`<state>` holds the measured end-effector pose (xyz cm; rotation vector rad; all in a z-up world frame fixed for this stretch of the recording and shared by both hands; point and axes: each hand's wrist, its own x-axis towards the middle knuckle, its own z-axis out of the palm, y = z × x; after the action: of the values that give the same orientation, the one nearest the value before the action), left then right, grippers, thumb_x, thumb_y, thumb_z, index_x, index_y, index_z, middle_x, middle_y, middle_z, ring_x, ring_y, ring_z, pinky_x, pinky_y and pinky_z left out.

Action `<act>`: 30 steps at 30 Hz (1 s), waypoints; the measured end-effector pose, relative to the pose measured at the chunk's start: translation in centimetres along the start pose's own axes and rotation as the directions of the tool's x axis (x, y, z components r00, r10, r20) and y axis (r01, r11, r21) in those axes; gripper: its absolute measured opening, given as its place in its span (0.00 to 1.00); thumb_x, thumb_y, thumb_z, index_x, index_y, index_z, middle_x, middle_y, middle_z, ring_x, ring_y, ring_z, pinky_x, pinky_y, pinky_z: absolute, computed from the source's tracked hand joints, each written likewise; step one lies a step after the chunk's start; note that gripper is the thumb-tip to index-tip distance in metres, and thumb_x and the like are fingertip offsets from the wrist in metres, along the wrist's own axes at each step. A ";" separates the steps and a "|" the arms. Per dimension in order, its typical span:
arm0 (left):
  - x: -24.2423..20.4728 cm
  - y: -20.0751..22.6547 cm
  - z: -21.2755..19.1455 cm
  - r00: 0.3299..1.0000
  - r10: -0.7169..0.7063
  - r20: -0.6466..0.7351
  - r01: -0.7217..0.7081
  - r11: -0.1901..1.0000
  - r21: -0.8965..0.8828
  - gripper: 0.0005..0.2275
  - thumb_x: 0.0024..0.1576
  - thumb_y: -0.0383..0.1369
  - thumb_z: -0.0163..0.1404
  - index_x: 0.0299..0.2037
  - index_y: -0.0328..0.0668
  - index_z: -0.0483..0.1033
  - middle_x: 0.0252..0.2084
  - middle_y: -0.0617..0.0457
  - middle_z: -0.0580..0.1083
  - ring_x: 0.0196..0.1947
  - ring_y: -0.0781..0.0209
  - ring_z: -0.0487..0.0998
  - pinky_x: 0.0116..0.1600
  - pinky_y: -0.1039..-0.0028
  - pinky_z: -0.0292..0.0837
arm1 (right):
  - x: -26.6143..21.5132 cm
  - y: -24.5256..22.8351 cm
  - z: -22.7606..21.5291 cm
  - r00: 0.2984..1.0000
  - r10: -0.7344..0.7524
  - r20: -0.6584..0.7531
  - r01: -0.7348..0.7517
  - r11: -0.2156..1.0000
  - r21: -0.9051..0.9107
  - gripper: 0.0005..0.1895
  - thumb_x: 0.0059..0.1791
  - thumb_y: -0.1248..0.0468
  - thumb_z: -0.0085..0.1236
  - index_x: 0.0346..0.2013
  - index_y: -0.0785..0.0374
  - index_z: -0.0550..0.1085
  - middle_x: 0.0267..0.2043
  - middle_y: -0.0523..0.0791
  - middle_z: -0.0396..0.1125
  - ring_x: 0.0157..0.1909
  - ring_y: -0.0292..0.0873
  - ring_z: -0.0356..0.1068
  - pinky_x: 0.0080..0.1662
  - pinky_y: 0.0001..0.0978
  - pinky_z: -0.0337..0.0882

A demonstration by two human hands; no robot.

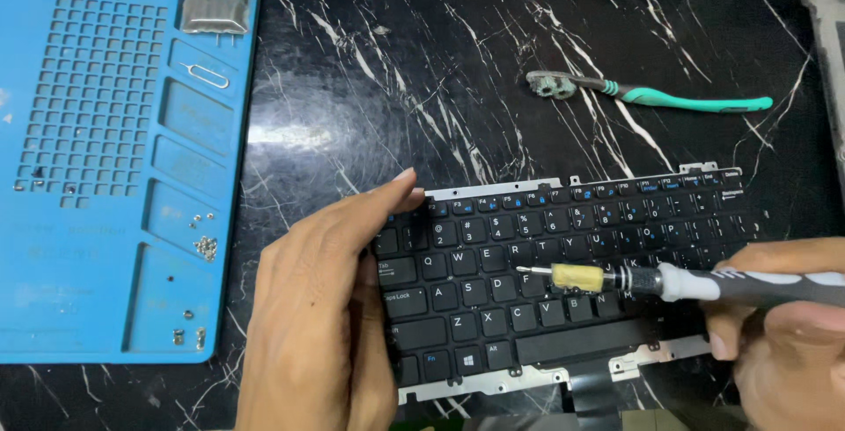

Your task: The person cleans a detached laptop keyboard using a compressed air blower to remove dust from the keys and internal components. They then use a small brush to sweep debris from the surface of the keys.

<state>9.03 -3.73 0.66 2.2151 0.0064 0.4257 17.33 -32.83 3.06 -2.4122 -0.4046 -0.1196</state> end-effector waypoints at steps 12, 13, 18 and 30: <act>0.3 0.0 0.2 0.993 0.023 0.115 -0.043 0.983 0.180 0.29 0.62 0.56 0.56 0.72 0.58 0.79 0.71 0.63 0.79 0.75 0.52 0.76 0.69 0.51 0.63 | -0.8 -0.8 -0.1 0.992 0.126 -0.028 -0.128 0.986 -0.105 0.64 0.53 0.11 0.18 0.02 0.61 0.66 0.02 0.40 0.49 0.08 0.34 0.39 0.21 0.36 0.32; 0.3 0.1 0.3 0.993 0.023 0.116 -0.044 0.983 0.179 0.29 0.62 0.56 0.56 0.72 0.58 0.79 0.71 0.63 0.79 0.75 0.52 0.76 0.69 0.51 0.63 | -2.0 -0.4 0.7 0.992 0.127 -0.028 -0.129 0.986 -0.106 0.64 0.53 0.11 0.18 0.02 0.61 0.66 0.02 0.40 0.49 0.08 0.34 0.39 0.21 0.36 0.32; 0.3 0.4 0.6 0.994 0.069 0.086 -0.087 0.972 0.220 0.20 0.60 0.52 0.61 0.61 0.62 0.85 0.69 0.59 0.79 0.74 0.48 0.76 0.67 0.48 0.65 | -4.3 1.4 1.8 0.973 0.040 -0.228 -0.061 0.994 -0.087 0.40 0.60 0.40 0.36 0.12 0.60 0.68 0.18 0.39 0.61 0.22 0.33 0.54 0.38 0.26 0.54; 0.3 0.6 0.5 0.995 0.088 0.056 -0.097 0.977 0.189 0.25 0.63 0.52 0.57 0.67 0.52 0.81 0.68 0.59 0.80 0.73 0.50 0.77 0.68 0.52 0.64 | -3.2 0.8 1.2 0.987 -0.071 -0.144 0.064 0.996 -0.055 0.27 0.61 0.55 0.46 0.19 0.64 0.64 0.27 0.48 0.71 0.19 0.35 0.65 0.29 0.25 0.57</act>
<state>9.35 -4.45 0.85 2.4218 -0.0855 0.4389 14.52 -33.50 1.05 -2.4205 -0.4203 -0.3378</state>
